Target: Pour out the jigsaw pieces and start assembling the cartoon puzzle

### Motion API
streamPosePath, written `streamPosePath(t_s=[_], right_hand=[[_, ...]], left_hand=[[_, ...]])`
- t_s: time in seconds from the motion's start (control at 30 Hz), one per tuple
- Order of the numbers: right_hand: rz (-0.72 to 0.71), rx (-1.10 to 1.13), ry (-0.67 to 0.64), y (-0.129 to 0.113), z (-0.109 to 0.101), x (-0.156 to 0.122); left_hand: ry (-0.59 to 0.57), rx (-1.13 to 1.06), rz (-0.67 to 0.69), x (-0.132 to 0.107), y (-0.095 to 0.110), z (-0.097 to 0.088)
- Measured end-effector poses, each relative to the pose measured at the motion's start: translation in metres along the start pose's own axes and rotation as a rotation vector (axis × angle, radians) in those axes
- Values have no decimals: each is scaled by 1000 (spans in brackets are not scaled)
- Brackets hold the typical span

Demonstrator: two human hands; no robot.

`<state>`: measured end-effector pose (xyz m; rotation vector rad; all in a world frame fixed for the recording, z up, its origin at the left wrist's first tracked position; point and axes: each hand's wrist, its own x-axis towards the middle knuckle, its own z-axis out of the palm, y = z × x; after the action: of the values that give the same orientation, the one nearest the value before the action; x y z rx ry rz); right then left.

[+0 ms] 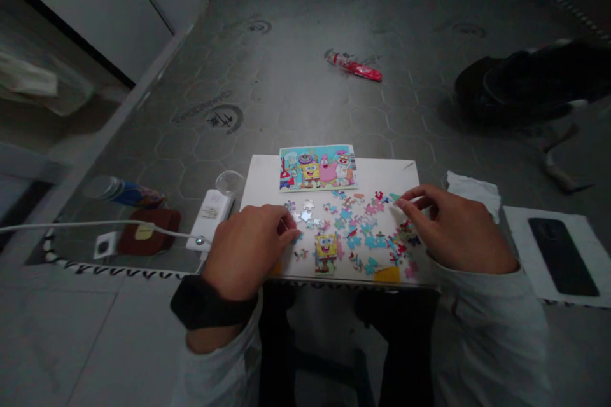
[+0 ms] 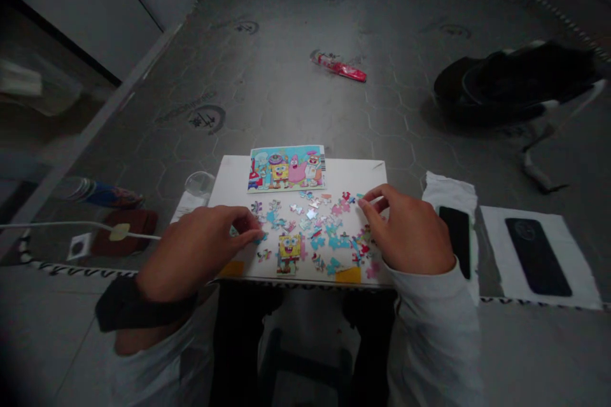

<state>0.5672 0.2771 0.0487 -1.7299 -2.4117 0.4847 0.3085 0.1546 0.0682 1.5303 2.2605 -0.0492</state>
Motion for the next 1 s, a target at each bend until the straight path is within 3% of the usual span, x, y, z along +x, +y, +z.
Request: streamPosePath(t_s=[0.47, 0.67, 1.0], right_hand=[[144, -36, -74, 28, -6, 2], [129, -38, -101, 43, -5, 3], [131, -68, -126, 42, -2, 3]], left_hand=[[70, -54, -25, 1, 4, -3], [48, -54, -23, 2, 4, -3], [-3, -39, -73, 2, 7, -7]])
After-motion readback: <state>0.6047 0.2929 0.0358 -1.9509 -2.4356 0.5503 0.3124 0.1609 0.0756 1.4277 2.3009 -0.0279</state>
